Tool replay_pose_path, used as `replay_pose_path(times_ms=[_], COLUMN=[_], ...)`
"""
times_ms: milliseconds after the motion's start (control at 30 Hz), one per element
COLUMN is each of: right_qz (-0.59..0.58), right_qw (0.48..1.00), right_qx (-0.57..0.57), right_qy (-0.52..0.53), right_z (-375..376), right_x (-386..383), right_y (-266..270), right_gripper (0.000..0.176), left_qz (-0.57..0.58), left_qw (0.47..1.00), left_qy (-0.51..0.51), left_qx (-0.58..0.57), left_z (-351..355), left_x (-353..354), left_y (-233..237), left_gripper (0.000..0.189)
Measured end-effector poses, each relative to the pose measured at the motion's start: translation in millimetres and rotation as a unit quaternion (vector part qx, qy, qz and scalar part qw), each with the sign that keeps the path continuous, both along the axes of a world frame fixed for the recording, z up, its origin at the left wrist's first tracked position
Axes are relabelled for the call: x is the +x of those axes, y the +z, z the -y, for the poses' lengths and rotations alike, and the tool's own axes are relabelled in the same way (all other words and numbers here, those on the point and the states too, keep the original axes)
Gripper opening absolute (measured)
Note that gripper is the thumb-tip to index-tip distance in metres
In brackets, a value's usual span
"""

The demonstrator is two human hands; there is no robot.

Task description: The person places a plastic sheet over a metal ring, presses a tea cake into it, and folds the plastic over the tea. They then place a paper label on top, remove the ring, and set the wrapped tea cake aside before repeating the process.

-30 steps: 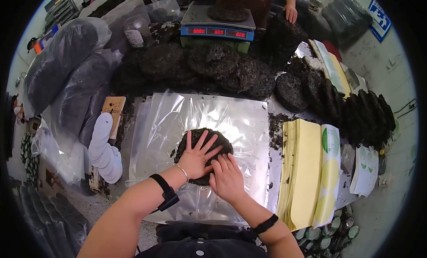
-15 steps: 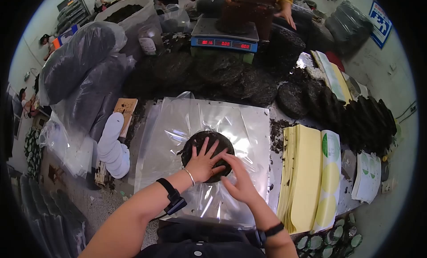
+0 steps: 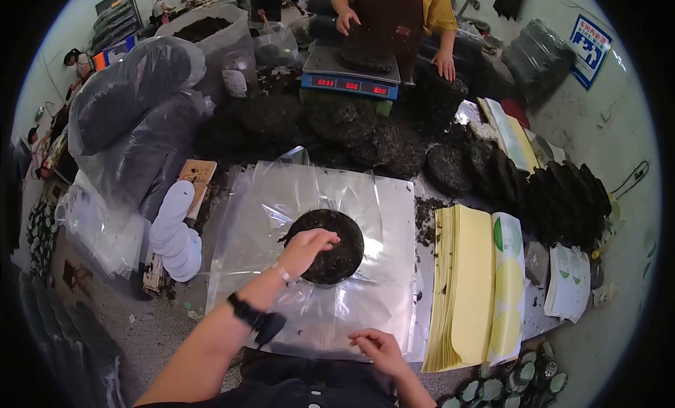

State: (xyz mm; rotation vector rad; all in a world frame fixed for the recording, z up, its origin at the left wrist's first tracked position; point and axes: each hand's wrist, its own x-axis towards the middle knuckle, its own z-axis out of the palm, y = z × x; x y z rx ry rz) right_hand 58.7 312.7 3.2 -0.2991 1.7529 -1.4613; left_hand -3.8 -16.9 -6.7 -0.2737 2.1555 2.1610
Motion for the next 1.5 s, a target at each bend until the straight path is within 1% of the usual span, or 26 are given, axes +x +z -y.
replay_pose_path(times_ms=[67,100,133,167,200,233,267,300,367,433,500,533,600,633,667,733,800,867,933,1067,1133,1233,1333,1400,1467,1500], right_qz=[-0.420,-0.483,-0.544,-0.523,-0.503,-0.430,-0.343,-0.364,-0.496,-0.543,-0.548,-0.545,-0.565,-0.523,-0.521,-0.412,-0.412,-0.539,-0.549,-0.491,-0.426,-0.467,-0.402,-0.409,-0.510,-0.495], right_qw=[0.893,0.855,0.809,0.830,0.843,0.883,0.897,0.896,0.853,0.820,0.795,0.797,0.794,0.832,0.832,0.906,0.905,0.818,0.806,0.830,0.868,0.883,0.910,0.910,0.848,0.845], right_qx=[0.158,0.190,0.221,0.171,0.116,-0.035,-0.184,-0.151,0.026,0.164,0.257,0.259,0.222,0.175,0.178,-0.029,0.105,0.175,0.194,0.188,0.129,-0.004,0.062,0.053,0.142,0.194], right_qy=[0.030,-0.003,-0.028,-0.087,-0.151,-0.182,-0.209,-0.203,-0.160,-0.078,-0.032,-0.033,-0.033,-0.061,-0.062,-0.094,0.014,0.096,0.108,0.188,0.221,0.052,-0.082,-0.044,0.017,0.047], right_z=[8,27,50,62,80,102,122,134,148,171,178,176,165,165,175,197,197,197,201,196,186,172,177,183,188,188], right_x=[-2,-12,-31,-53,-79,-91,-97,-104,-112,-113,-120,-120,-112,-112,-116,-118,-127,-127,-128,-142,-160,-152,-145,-147,-144,-142], right_y=[-54,-50,-41,-75,-103,-71,-35,-25,-21,-27,-47,-41,-13,-1,1,-4,-34,-39,-38,-30,-19,-32,-23,-30,-30,-32], right_gripper=[0.061,0.080,0.102,0.116,0.133,0.136,0.139,0.133,0.111,0.078,0.060,0.060,0.056,0.048,0.048,0.043,0.044,0.050,0.048,0.041,0.042,0.041,0.035,0.034,0.030,0.032], left_qz=[-0.166,-0.174,-0.152,-0.131,-0.133,-0.114,-0.084,-0.045,-0.071,-0.180,-0.178,-0.178,0.140,0.139,0.115,0.087,-0.029,-0.137,-0.132,-0.128,-0.182,-0.265,-0.252,-0.219,-0.202,-0.177], left_qw=[0.978,0.938,0.936,0.928,0.930,0.969,0.919,0.895,0.872,0.819,0.812,0.813,0.822,0.822,0.816,0.829,0.871,0.891,0.882,0.965,0.936,0.895,0.875,0.838,0.835,0.871], left_qy=[-0.080,-0.224,-0.280,-0.333,-0.328,-0.157,0.028,0.158,0.292,0.281,0.170,0.167,-0.066,-0.072,-0.103,-0.111,-0.095,-0.074,0.213,0.172,-0.164,-0.137,-0.153,-0.132,-0.153,-0.145], left_qx=[0.095,0.200,0.152,0.102,0.099,-0.150,-0.384,-0.415,-0.388,-0.467,-0.529,-0.529,-0.547,-0.548,-0.556,-0.541,-0.482,-0.427,-0.398,-0.151,-0.253,-0.332,-0.384,-0.482,-0.489,-0.434], left_z=[-21,-40,-64,-88,-97,-97,-89,-79,-55,-42,-30,-26,-20,-17,-14,-13,-1,26,42,71,63,41,32,26,28,28], left_x=[84,124,150,172,188,195,192,184,142,87,30,5,-29,-35,-38,-16,23,46,51,-33,-55,-41,-38,-41,-37,-35], left_y=[76,87,70,52,26,-8,-34,-48,-38,-15,9,11,-4,-11,-19,1,15,21,27,-18,-8,-14,-15,-23,-15,-7], left_gripper=[0.041,0.043,0.039,0.048,0.048,0.059,0.074,0.100,0.095,0.078,0.037,0.037,0.023,0.023,0.023,0.034,0.049,0.059,0.068,0.061,0.051,0.036,0.031,0.036,0.046,0.051])
